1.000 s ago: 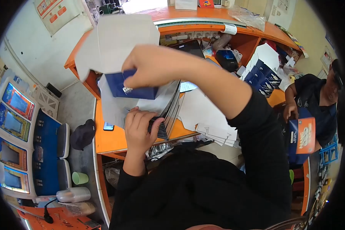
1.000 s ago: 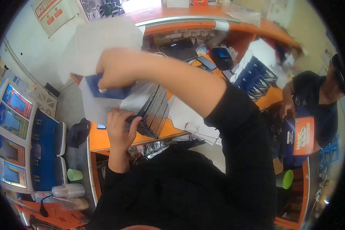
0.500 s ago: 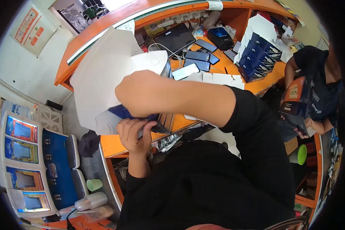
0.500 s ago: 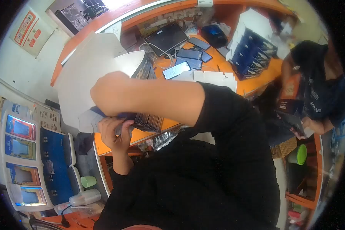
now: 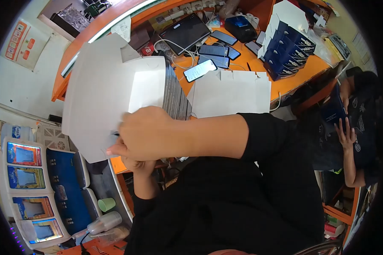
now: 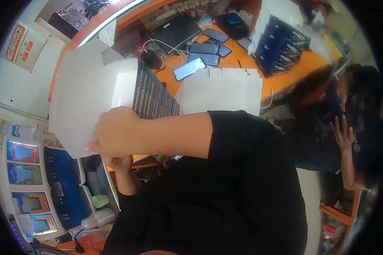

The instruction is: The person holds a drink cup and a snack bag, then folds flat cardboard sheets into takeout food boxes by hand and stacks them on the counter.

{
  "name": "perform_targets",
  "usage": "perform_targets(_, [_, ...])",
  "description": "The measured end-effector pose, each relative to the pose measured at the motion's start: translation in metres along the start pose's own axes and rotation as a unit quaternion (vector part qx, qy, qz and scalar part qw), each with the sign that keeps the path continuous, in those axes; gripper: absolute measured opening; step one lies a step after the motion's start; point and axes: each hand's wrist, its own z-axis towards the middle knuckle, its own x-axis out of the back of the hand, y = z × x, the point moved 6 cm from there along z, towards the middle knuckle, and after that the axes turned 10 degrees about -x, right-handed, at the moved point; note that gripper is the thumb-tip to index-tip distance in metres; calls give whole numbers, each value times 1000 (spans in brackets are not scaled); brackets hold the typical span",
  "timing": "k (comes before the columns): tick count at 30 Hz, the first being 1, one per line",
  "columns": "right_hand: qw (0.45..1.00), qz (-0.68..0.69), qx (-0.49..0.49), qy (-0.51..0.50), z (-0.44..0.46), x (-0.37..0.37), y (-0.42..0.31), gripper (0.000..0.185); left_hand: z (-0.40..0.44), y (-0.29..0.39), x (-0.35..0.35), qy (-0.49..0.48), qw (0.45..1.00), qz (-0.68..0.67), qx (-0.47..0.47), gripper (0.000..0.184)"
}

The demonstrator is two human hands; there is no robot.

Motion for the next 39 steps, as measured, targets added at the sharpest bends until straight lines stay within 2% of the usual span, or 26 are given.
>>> perform_targets(2, [966, 83, 108, 217, -14, 17, 3, 28, 1, -2, 5, 0, 999, 34, -12, 28])
perform_targets(3, [922, 141, 175, 316, -24, 35, 13, 25, 0, -4, 10, 1, 998, 58, -19, 28])
perform_targets(4, [896, 171, 193, 362, -35, 48, 31, 18, 13, 3, 12, -33, 997, 59, -44, 27])
perform_targets(5, [874, 134, 208, 418, -47, 55, 57, 13, 25, 7, 13, -68, 994, 59, -69, 27])
perform_targets(7, [913, 148, 53, 376, -62, 34, 116, 9, 17, -7, 27, -28, 999, 36, -18, 27])
perform_targets(9, [958, 80, -44, 270, -78, -21, 173, 9, 5, -26, 40, 3, 999, -6, 37, 29])
perform_targets(11, [986, 31, -49, 157, -98, -78, 200, 14, -4, -41, 48, 45, 994, -61, 82, 31])
perform_targets(14, [992, -65, -57, 90, -116, -139, 216, 22, -4, -59, 56, 30, 987, -125, 96, 30])
perform_targets(15, [992, -78, -74, 62, -118, -155, 225, 34, -3, -62, 56, 39, 983, -142, 109, 30])
perform_targets(19, [992, -95, -68, 55, -110, -165, 229, 47, -4, -75, 64, 40, 977, -171, 121, 32])
perform_targets(25, [987, -134, -83, 15, -101, -167, 229, 42, -5, -80, 68, 32, 974, -188, 124, 30])
perform_targets(29, [987, -155, -32, 27, -100, -169, 229, 39, -5, -77, 67, 33, 973, -188, 129, 30])
perform_targets(32, [981, -180, 26, 74, -102, -171, 227, 38, -4, -73, 65, 32, 975, -183, 123, 30])
perform_targets(39, [983, -161, 15, 84, -103, -171, 228, 43, -4, -65, 60, 34, 980, -153, 122, 29])
